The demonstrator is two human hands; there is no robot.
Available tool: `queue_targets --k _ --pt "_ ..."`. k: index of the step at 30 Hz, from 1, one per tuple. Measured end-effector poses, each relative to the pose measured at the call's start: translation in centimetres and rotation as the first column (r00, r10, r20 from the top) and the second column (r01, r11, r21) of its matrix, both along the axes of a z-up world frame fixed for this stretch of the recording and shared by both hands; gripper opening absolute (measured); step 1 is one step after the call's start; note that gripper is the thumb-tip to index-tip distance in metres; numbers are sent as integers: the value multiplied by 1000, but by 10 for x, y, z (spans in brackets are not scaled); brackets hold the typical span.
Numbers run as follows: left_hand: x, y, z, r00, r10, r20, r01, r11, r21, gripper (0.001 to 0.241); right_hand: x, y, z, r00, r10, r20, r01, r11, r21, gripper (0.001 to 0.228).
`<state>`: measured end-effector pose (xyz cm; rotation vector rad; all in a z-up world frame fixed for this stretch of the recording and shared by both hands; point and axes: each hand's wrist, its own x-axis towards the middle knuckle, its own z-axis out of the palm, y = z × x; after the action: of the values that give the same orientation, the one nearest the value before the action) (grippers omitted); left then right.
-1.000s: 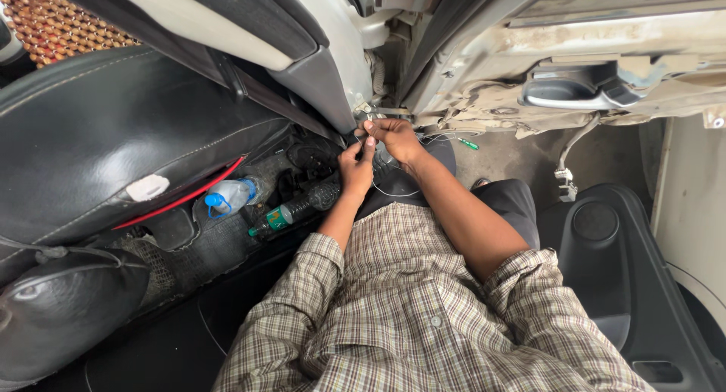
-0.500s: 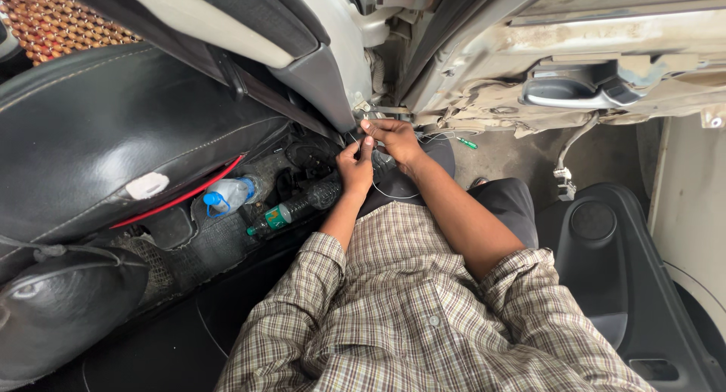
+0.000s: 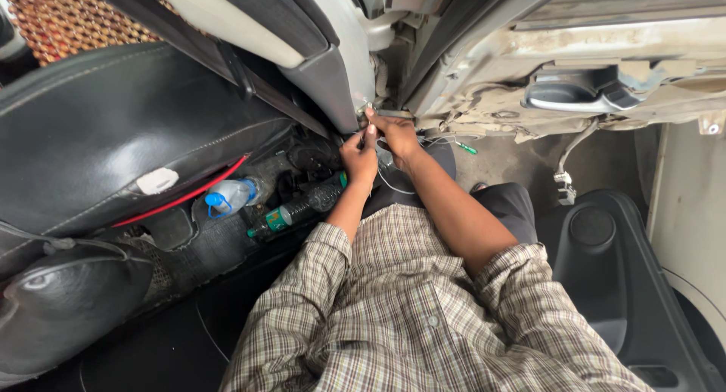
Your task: The person works on the exposed wiring inside a car door, using a test light to check for power and manipulating connectors. They then remove a plastic vent grille from the door panel and continue handling the wires.
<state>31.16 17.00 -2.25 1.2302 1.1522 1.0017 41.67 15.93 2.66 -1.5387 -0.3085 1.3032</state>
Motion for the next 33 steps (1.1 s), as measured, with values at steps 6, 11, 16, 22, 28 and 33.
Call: queue_targets --k 6,11,16,22,28,33 --pt "4 -6 -3 997 12 81 -3 994 -109 35 4 -1 7 999 17 -38 -19 999 -47 40" --pt "2 -6 -5 987 14 159 12 986 -164 36 8 -2 6 996 84 10 -83 995 -54 46" --pt "-26 -9 25 986 105 133 -66 960 -272 37 20 -34 29 950 211 231 -183 974 -137 53" --pt "-77 -48 132 935 166 315 -37 926 -376 34 12 -155 115 646 30 762 -184 976 117 38" --pt "-72 -118 242 807 -523 274 419 834 359 26 -21 -228 185 608 17 794 -364 895 259 48" --pt "-21 -134 276 632 -775 32 614 525 589 21 -15 -244 180 557 -176 812 -415 788 455 32"
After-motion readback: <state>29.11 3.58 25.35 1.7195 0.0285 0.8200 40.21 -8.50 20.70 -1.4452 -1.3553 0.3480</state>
